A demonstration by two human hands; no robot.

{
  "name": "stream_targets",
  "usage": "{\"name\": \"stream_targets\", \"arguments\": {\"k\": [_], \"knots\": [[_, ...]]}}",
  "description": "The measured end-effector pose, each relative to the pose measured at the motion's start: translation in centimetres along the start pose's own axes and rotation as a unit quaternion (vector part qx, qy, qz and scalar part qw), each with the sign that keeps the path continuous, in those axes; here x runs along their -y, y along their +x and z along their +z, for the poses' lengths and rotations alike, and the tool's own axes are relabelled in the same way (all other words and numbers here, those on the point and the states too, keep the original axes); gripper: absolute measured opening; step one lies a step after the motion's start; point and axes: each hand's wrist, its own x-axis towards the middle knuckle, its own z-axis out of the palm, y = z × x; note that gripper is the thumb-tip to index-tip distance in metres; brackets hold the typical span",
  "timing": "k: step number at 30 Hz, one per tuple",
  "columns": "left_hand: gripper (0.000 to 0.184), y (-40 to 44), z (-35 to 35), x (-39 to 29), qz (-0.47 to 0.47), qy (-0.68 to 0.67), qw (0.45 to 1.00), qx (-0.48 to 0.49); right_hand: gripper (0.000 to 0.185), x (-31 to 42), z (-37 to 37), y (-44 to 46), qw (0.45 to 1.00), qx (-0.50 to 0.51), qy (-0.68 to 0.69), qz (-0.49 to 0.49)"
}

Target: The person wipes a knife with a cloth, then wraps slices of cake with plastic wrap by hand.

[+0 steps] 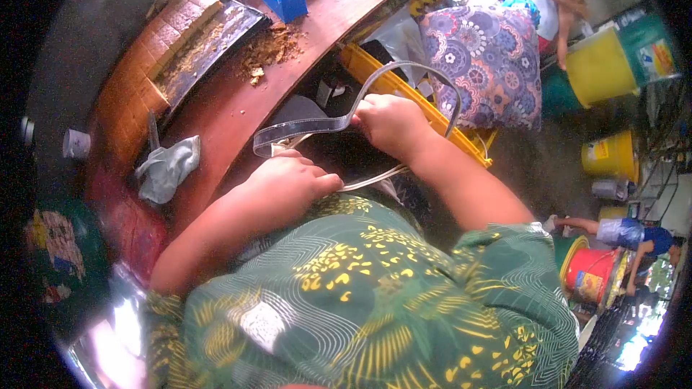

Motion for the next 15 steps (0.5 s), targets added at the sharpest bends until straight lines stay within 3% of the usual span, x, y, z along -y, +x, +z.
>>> {"name": "stream_targets", "arguments": {"k": [6, 9, 11, 15], "knots": [[0.027, -0.3, 0.2, -0.1, -0.011, -0.016, 1.000, -0.009, 0.009, 0.0, -1.0, -0.1, 0.998, 0.018, 0.019, -0.055], [0.029, -0.7, 0.6, 0.1, -0.025, -0.056, 0.998, -0.029, 0.015, 0.3, -1.7, 0.0, 0.989, 0.051, 0.041, -0.130], [0.029, -0.7, -0.5, -0.5, -0.071, -0.094, 0.993, 0.012, 0.016, 0.7, -1.7, 0.1, 0.990, 0.087, 0.014, -0.112], [0.030, -1.0, -0.5, -0.1, -0.043, -0.080, 0.996, 0.002, 0.013, 1.2, -1.9, 1.5, 0.994, 0.110, -0.004, -0.017]]}}
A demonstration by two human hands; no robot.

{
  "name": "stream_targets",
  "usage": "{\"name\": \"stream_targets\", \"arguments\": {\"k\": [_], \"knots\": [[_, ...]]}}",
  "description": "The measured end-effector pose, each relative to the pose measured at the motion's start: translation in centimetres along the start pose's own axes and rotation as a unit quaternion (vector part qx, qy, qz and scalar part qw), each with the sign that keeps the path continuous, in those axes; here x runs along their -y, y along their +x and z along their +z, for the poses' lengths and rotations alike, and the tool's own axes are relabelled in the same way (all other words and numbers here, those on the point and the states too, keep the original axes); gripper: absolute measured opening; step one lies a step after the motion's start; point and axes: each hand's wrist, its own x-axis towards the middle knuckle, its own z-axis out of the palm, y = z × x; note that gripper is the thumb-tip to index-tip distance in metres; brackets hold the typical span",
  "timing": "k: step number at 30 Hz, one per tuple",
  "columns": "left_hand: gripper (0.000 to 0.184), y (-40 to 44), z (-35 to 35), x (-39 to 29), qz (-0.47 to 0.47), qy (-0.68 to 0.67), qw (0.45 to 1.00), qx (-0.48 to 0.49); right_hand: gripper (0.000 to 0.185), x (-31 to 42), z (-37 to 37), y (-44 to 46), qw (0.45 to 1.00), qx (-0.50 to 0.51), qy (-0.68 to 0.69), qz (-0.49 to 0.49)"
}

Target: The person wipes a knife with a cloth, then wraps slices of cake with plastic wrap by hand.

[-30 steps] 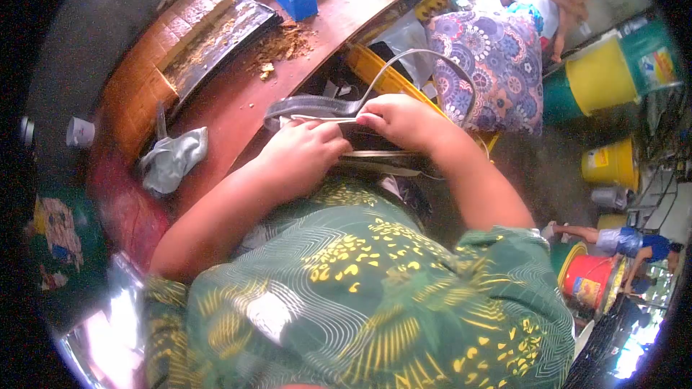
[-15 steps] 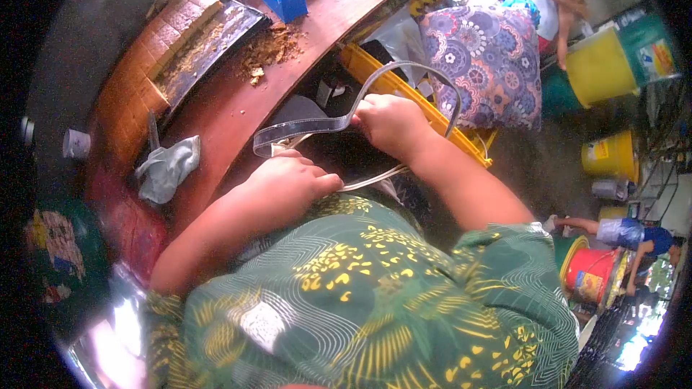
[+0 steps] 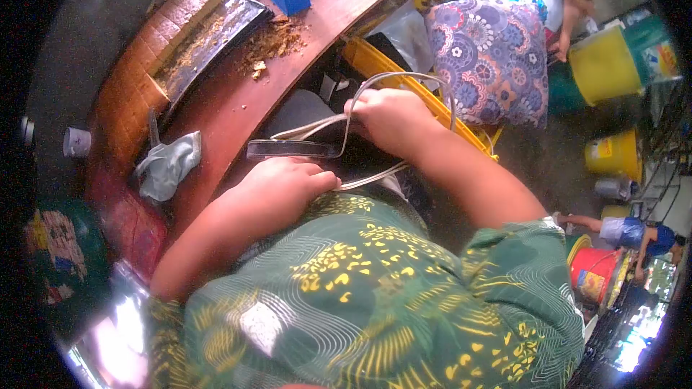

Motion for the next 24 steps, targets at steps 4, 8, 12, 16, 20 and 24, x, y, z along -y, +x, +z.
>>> {"name": "stream_targets", "arguments": {"k": [4, 8, 12, 16, 20, 24], "knots": [[0.021, -0.1, 0.5, 0.7, 0.034, 0.004, 0.999, -0.028, 0.013, -1.1, 0.8, 1.1, 0.997, -0.002, 0.043, 0.065], [0.015, -0.1, 0.6, 0.9, 0.061, 0.021, 0.996, -0.066, 0.011, -1.6, 0.9, 1.3, 0.993, 0.000, 0.065, 0.103], [0.027, 0.4, -0.8, 0.6, 0.023, 0.036, 0.999, -0.016, 0.009, -1.2, -0.9, 0.9, 0.994, 0.002, 0.020, 0.107], [0.024, 1.2, -1.2, 0.7, 0.012, 0.039, 0.999, -0.011, 0.012, -1.0, -2.2, 0.7, 0.993, -0.003, -0.010, 0.116], [0.023, 1.5, -0.1, 1.0, 0.031, 0.066, 0.993, -0.088, 0.016, -1.5, -1.7, 0.5, 0.995, -0.016, 0.024, 0.097], [0.027, 2.7, -0.1, 1.3, 0.021, 0.105, 0.991, -0.085, 0.017, -1.9, -0.6, 1.9, 0.995, 0.023, 0.027, 0.096]]}}
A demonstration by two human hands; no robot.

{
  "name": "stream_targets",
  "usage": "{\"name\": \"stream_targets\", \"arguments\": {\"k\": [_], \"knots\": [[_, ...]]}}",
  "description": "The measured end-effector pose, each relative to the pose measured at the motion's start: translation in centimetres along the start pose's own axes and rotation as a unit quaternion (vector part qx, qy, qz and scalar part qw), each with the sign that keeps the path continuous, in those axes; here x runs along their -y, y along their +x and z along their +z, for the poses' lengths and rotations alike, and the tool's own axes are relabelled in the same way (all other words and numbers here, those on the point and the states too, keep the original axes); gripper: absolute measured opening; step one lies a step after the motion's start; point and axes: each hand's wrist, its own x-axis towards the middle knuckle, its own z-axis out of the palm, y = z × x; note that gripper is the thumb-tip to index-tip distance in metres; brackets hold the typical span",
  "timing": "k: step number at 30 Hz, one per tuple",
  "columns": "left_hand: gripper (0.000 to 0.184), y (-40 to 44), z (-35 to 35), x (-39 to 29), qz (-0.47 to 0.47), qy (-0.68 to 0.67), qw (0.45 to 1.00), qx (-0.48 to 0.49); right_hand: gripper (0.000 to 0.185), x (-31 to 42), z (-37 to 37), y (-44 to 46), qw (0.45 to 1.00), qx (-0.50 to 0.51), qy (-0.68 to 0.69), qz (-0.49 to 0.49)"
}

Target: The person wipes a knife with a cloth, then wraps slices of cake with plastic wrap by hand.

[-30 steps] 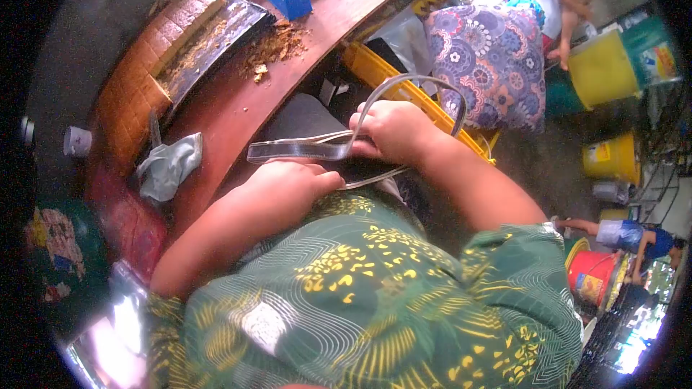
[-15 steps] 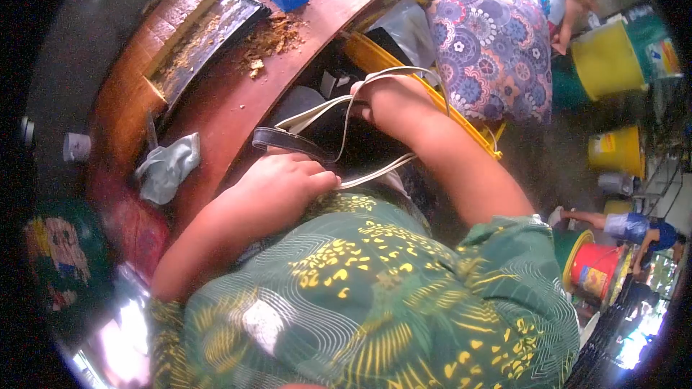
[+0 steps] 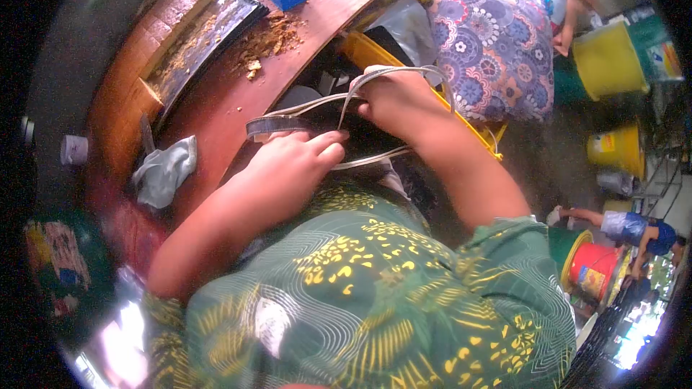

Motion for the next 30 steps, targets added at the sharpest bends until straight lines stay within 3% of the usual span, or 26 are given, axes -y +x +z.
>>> {"name": "stream_targets", "arguments": {"k": [3, 7, 10, 13, 14, 17, 18, 22, 25, 26, 30], "knots": [[0.027, 1.1, 0.6, 0.6, -0.012, 0.013, 0.999, 0.052, 0.016, 0.2, 0.1, 0.5, 1.000, -0.011, -0.006, -0.017], [0.025, 2.4, 1.7, 1.3, -0.021, 0.009, 0.999, 0.032, 0.016, -0.1, -0.4, 0.5, 0.997, -0.043, 0.053, 0.026], [0.023, 3.3, 2.6, 2.1, -0.026, 0.001, 1.000, 0.012, 0.017, -0.8, -0.8, 0.6, 0.984, -0.072, 0.134, 0.095], [0.022, 4.4, 2.8, 2.3, -0.032, -0.004, 0.999, 0.008, 0.022, -1.2, -2.1, 0.2, 0.929, -0.077, 0.324, 0.160], [0.022, 4.9, 2.7, 2.3, -0.036, 0.002, 0.999, 0.025, 0.021, -2.0, -2.0, 0.4, 0.983, -0.102, 0.126, 0.083], [0.023, 5.9, 2.8, 2.7, -0.018, 0.025, 0.999, 0.010, 0.015, -4.4, -1.3, 0.9, 0.987, -0.150, 0.005, 0.056], [0.024, 6.0, 3.1, 3.0, -0.010, 0.035, 0.999, -0.004, 0.020, -4.3, -1.7, 1.0, 0.986, -0.137, 0.026, 0.096], [0.029, 7.0, 3.7, 3.8, 0.020, 0.081, 0.996, -0.040, 0.026, -4.1, -2.8, 1.1, 0.982, -0.161, 0.017, 0.100], [0.026, 7.4, 3.8, 4.3, 0.025, 0.086, 0.995, -0.052, 0.027, -4.2, -3.1, 1.7, 0.980, -0.178, 0.009, 0.084], [0.022, 7.5, 3.9, 4.3, 0.024, 0.088, 0.994, -0.063, 0.019, -3.8, -3.7, 1.6, 0.983, -0.147, -0.002, 0.107], [0.021, 7.4, 3.9, 4.2, 0.019, 0.066, 0.994, -0.083, 0.021, -4.2, -4.4, 2.2, 0.985, -0.163, -0.051, 0.033]]}}
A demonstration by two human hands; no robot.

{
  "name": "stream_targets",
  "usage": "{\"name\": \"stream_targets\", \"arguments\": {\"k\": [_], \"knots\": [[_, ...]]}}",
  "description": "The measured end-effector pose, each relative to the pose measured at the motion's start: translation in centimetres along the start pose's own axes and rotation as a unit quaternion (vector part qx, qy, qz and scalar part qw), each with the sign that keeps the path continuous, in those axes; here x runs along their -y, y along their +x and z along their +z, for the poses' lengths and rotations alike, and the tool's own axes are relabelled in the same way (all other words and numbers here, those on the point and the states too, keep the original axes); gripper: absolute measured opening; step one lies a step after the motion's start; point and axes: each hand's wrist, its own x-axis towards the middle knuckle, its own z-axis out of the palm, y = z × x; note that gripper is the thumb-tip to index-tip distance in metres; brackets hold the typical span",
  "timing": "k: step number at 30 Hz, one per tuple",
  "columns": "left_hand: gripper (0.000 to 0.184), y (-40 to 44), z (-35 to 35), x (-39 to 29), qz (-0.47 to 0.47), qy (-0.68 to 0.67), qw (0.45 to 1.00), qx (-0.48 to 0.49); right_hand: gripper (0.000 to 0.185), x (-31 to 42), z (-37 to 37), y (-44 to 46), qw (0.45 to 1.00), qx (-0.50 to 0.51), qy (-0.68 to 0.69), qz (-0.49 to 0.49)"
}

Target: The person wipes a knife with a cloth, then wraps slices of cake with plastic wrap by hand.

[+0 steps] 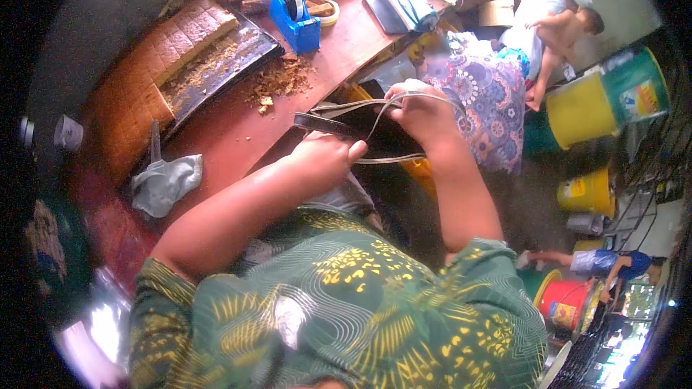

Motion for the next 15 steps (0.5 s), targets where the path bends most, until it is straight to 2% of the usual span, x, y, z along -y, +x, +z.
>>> {"name": "stream_targets", "arguments": {"k": [5, 8, 11, 15], "knots": [[0.017, 0.3, -1.0, -0.9, -0.024, -0.058, 0.998, 0.000, 0.020, 0.3, -1.4, -0.6, 1.000, -0.007, 0.015, 0.008], [0.019, 0.9, -0.6, -1.1, -0.031, -0.095, 0.995, -0.021, 0.029, 0.0, -2.3, -1.1, 0.999, -0.040, -0.022, -0.005], [0.021, 1.7, -2.1, -1.9, -0.081, -0.141, 0.986, 0.032, 0.029, -0.2, -3.3, -1.6, 0.996, -0.066, -0.049, -0.025], [0.022, 1.7, -1.5, -2.4, -0.024, -0.056, 0.996, -0.059, 0.030, 0.3, -4.8, -2.1, 0.995, -0.084, -0.042, -0.018]]}}
